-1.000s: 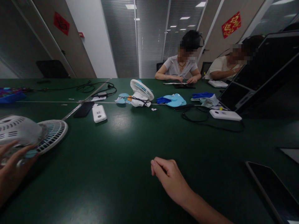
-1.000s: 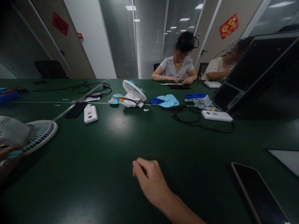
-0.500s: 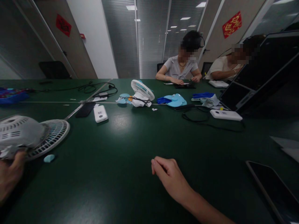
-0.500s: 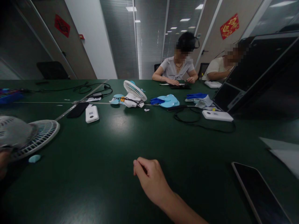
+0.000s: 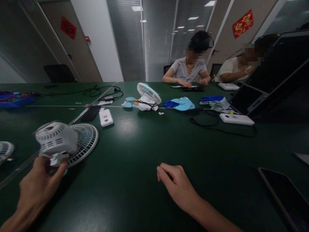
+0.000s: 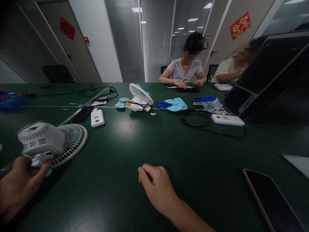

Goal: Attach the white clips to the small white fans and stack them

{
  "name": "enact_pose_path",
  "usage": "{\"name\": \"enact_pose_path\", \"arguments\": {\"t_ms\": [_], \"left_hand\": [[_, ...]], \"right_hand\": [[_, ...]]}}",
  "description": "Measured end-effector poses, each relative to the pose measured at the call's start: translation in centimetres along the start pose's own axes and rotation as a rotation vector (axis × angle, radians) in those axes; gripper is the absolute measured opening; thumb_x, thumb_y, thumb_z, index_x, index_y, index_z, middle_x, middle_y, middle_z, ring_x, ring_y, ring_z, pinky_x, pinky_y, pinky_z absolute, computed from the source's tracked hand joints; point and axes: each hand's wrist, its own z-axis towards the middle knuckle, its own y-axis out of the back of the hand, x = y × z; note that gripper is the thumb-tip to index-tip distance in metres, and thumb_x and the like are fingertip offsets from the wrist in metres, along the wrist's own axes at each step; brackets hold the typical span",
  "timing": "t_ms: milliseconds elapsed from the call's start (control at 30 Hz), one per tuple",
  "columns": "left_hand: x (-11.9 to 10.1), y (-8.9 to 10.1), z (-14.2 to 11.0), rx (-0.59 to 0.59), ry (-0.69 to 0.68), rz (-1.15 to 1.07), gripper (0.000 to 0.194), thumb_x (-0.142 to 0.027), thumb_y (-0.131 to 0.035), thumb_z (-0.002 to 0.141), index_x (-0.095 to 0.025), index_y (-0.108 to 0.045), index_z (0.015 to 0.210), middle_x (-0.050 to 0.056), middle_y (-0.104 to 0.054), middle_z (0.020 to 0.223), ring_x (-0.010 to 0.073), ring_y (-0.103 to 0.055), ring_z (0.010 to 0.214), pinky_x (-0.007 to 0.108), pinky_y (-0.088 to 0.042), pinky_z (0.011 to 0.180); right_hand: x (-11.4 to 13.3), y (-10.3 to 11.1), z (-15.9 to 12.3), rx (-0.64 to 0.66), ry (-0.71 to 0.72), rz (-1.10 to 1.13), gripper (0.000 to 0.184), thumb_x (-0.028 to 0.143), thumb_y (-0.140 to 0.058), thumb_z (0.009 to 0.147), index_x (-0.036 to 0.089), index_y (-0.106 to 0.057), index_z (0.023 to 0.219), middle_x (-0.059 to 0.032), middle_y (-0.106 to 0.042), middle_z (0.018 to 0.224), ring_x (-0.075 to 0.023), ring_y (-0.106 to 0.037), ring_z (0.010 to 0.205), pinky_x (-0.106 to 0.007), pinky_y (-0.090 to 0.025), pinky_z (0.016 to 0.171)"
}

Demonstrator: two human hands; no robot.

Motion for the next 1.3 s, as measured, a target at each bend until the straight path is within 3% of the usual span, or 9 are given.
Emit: {"name": "enact_pose_path", "arguments": {"t_ms": [133, 300, 400, 567, 767, 933, 1033, 1167, 1300], "left_hand": [[-4.3, 0.1, -4.5, 0.099, -0.103, -0.261, 0.050, -0.066, -0.065, 0.083, -0.023, -0.055, 0.108, -0.002, -0.070, 0.096, 0.0216, -0.070, 0.081, 0.026, -0.052, 0.068], [-9.1, -1.5, -8.2, 0.127, -0.365, -0.483, 0.044, -0.064, -0.067, 0.083, -0.023, -0.056, 0.095, 0.003, -0.070, 0.086, 0.0244, -0.068, 0.073, 0.033, -0.054, 0.065], [-12.4, -2.7, -10.7, 0.174, -0.536, -0.552, 0.033, -0.053, -0.067, 0.089, -0.022, -0.057, 0.094, 0.001, -0.068, 0.082, 0.0209, -0.065, 0.069, 0.031, -0.052, 0.065], [-17.6, -3.9, -14.7, 0.300, -0.747, -0.672, 0.011, -0.029, -0.065, 0.091, -0.021, -0.059, 0.096, 0.003, -0.068, 0.087, 0.0201, -0.064, 0.075, 0.031, -0.050, 0.067], [-21.4, -4.5, -17.1, 0.399, -0.859, -0.732, 0.012, -0.026, -0.068, 0.090, -0.021, -0.058, 0.093, 0.004, -0.067, 0.089, 0.0199, -0.062, 0.079, 0.032, -0.049, 0.070], [-21.1, -3.8, -17.3, 0.490, -0.944, -0.738, 0.020, -0.026, -0.071, 0.092, -0.023, -0.058, 0.107, 0.005, -0.067, 0.098, 0.0216, -0.062, 0.087, 0.035, -0.051, 0.075], [-18.8, -3.4, -16.6, 0.525, -0.990, -0.716, 0.046, -0.023, -0.073, 0.090, -0.027, -0.051, 0.130, 0.007, -0.067, 0.120, 0.0245, -0.065, 0.106, 0.040, -0.056, 0.090], [-14.2, -3.5, -15.2, 0.382, -1.002, -0.546, 0.070, -0.024, -0.075, 0.086, -0.026, -0.042, 0.147, 0.013, -0.060, 0.143, 0.0329, -0.059, 0.130, 0.053, -0.052, 0.108], [-11.3, -3.2, -14.3, 0.353, -1.022, -0.332, 0.042, -0.028, -0.066, 0.096, -0.031, -0.058, 0.137, 0.009, -0.065, 0.139, 0.0324, -0.062, 0.126, 0.050, -0.053, 0.102]], "right_hand": [[0.9, -0.4, -0.6, 0.016, 0.110, -0.099, 0.030, 0.032, -0.047, 0.108, 0.021, -0.064, 0.085, 0.0039, -0.059, 0.073, -0.0121, -0.055, 0.064, -0.027, -0.037, 0.063], [1.8, -1.2, -1.3, 0.050, 0.261, -0.190, 0.013, 0.023, -0.054, 0.102, 0.024, -0.067, 0.101, 0.0014, -0.069, 0.087, -0.0140, -0.062, 0.073, -0.028, -0.043, 0.071], [1.5, -1.2, -1.6, 0.029, 0.310, -0.200, 0.016, 0.020, -0.058, 0.099, 0.025, -0.067, 0.112, 0.0004, -0.071, 0.098, -0.0157, -0.066, 0.082, -0.029, -0.045, 0.076], [0.6, -0.7, -1.2, -0.165, 0.348, -0.120, 0.020, 0.014, -0.051, 0.101, 0.023, -0.066, 0.109, -0.0038, -0.071, 0.102, -0.0190, -0.068, 0.093, -0.032, -0.050, 0.083], [-0.2, 0.4, -0.8, -0.393, 0.335, -0.090, 0.015, 0.014, -0.050, 0.099, 0.022, -0.062, 0.094, -0.0024, -0.068, 0.083, -0.0176, -0.066, 0.074, -0.029, -0.050, 0.070], [-0.4, 1.0, -1.6, -0.453, 0.382, -0.188, 0.013, 0.014, -0.050, 0.096, 0.023, -0.060, 0.095, 0.0007, -0.068, 0.072, -0.0151, -0.064, 0.056, -0.029, -0.047, 0.060], [-0.1, 0.8, -2.0, -0.314, 0.487, -0.308, 0.015, 0.014, -0.050, 0.095, 0.024, -0.061, 0.094, -0.0014, -0.072, 0.075, -0.0174, -0.069, 0.062, -0.031, -0.048, 0.065], [0.1, -0.4, -1.7, -0.071, 0.450, -0.569, 0.027, 0.020, -0.055, 0.097, 0.020, -0.064, 0.123, -0.0065, -0.079, 0.091, -0.0224, -0.075, 0.074, -0.033, -0.050, 0.066], [-0.5, -1.5, -1.3, 0.025, 0.393, -0.786, 0.035, 0.021, -0.064, 0.099, 0.017, -0.061, 0.134, -0.0091, -0.079, 0.100, -0.0260, -0.076, 0.079, -0.034, -0.051, 0.062]]}}
